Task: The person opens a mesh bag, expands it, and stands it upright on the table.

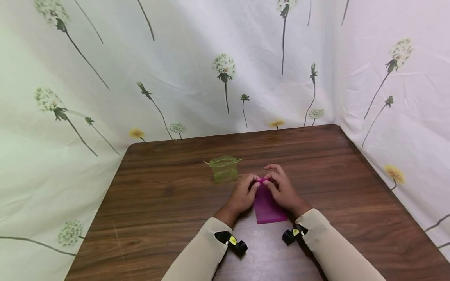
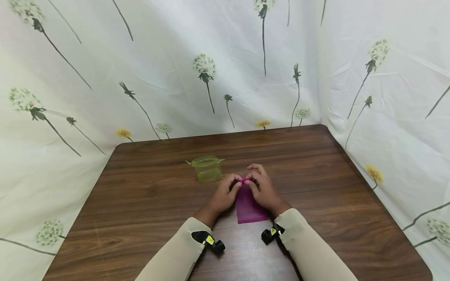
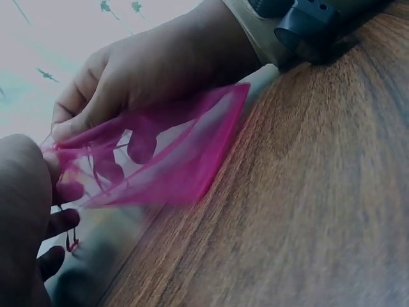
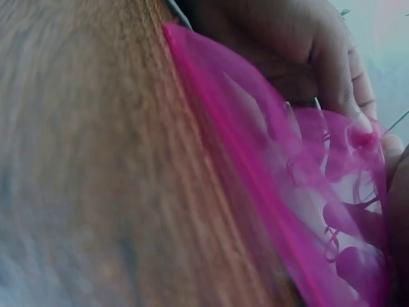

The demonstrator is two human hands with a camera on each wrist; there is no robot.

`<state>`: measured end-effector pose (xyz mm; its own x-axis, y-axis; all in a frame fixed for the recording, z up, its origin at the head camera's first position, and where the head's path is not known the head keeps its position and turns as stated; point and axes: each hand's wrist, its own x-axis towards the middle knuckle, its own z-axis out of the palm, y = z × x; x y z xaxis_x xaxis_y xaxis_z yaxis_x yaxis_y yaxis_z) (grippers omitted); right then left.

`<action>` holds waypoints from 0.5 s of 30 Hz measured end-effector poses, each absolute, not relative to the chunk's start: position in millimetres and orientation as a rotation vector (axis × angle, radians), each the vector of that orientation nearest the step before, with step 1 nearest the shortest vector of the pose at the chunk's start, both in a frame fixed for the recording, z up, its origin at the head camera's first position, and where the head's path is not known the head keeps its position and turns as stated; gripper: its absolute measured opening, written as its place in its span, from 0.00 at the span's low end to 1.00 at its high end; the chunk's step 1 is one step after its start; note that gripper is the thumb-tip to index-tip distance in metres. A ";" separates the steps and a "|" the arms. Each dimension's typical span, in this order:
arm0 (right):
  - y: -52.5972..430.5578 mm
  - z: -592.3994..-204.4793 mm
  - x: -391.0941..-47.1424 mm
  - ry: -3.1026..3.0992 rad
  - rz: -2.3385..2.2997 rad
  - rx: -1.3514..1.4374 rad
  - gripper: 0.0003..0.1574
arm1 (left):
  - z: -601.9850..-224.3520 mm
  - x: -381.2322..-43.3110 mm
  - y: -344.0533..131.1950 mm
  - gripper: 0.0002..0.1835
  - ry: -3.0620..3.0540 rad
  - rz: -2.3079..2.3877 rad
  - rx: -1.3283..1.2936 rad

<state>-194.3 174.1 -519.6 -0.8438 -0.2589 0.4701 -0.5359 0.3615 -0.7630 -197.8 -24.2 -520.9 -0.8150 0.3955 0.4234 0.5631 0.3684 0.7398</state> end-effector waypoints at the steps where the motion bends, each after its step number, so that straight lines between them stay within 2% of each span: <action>1: 173.9 -519.8 -194.5 -2.354 1.459 0.705 0.03 | -521.0 -198.0 -24.6 0.07 -2.448 -1.401 -0.891; 8: 172.4 -517.7 -194.2 -2.301 1.398 0.736 0.05 | -530.9 -205.7 -27.5 0.11 -2.342 -1.319 -1.020; 15: 178.0 -514.7 -193.7 -2.388 1.197 0.813 0.05 | -543.2 -210.7 -31.9 0.11 -2.398 -1.078 -0.945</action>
<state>-193.7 178.0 -514.7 -0.7752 -0.3365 0.5347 -0.6297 0.4789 -0.6116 -210.7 -31.9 -543.2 -0.7185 0.4317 0.5454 0.6945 0.4893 0.5276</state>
